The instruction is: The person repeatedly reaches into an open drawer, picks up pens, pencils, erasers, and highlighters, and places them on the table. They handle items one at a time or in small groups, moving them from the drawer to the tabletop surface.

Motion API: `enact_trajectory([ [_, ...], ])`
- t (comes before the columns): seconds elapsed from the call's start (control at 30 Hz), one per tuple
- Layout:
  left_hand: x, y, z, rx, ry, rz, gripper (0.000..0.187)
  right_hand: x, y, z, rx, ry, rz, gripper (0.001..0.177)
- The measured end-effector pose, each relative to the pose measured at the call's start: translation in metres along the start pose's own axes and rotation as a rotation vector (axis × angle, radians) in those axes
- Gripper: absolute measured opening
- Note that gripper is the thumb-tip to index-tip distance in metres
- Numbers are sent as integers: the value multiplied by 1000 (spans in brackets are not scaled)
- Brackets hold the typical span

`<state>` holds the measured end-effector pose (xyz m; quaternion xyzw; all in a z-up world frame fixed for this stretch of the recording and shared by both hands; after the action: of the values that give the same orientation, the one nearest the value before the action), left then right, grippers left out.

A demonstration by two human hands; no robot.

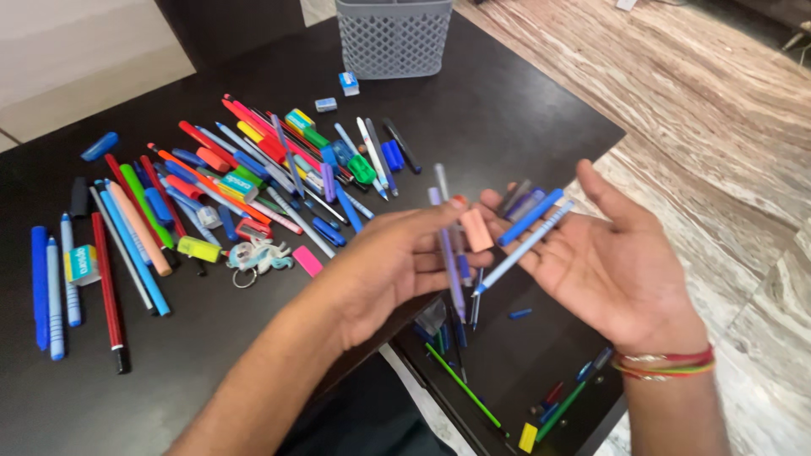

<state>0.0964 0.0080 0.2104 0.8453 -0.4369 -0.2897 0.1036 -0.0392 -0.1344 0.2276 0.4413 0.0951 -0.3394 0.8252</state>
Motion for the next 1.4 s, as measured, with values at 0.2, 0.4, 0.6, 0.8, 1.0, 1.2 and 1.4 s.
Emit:
enact_trajectory([
  [0.2, -13, -45, -27, -19, 42, -179, 44, 27, 38, -15, -15, 109, 104, 66],
  [0.4, -33, -78, -47, -39, 123, -258, 42, 41, 77, -36, -89, 171, 254, 69],
  [0.6, -60, -108, -64, -53, 166, -358, 40, 58, 113, -59, -134, 219, 323, 65],
  [0.8, -94, -143, -85, -71, 273, -410, 36, 83, 155, -90, -174, 357, 390, 56],
  [1.0, -126, -182, -97, -25, 282, -558, 37, 102, 192, -127, -243, 411, 423, 53],
  [1.2, -145, -212, -105, -47, 362, -627, 33, 118, 221, -160, -316, 471, 478, 52],
  [1.4, -179, -243, -116, 98, 397, -766, 42, 118, 248, -189, -333, 497, 526, 40],
])
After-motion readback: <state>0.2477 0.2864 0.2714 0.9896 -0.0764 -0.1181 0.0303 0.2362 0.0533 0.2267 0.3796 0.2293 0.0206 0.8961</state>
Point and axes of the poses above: each hand's wrist, its own x-axis towards the middle knuckle, its own y-axis out of the palm, z = x × y, the point moved 3 cm from there along x, towards the middle knuckle, and after that the axes turned 13 degrees about -z, right-handed, at the moved point
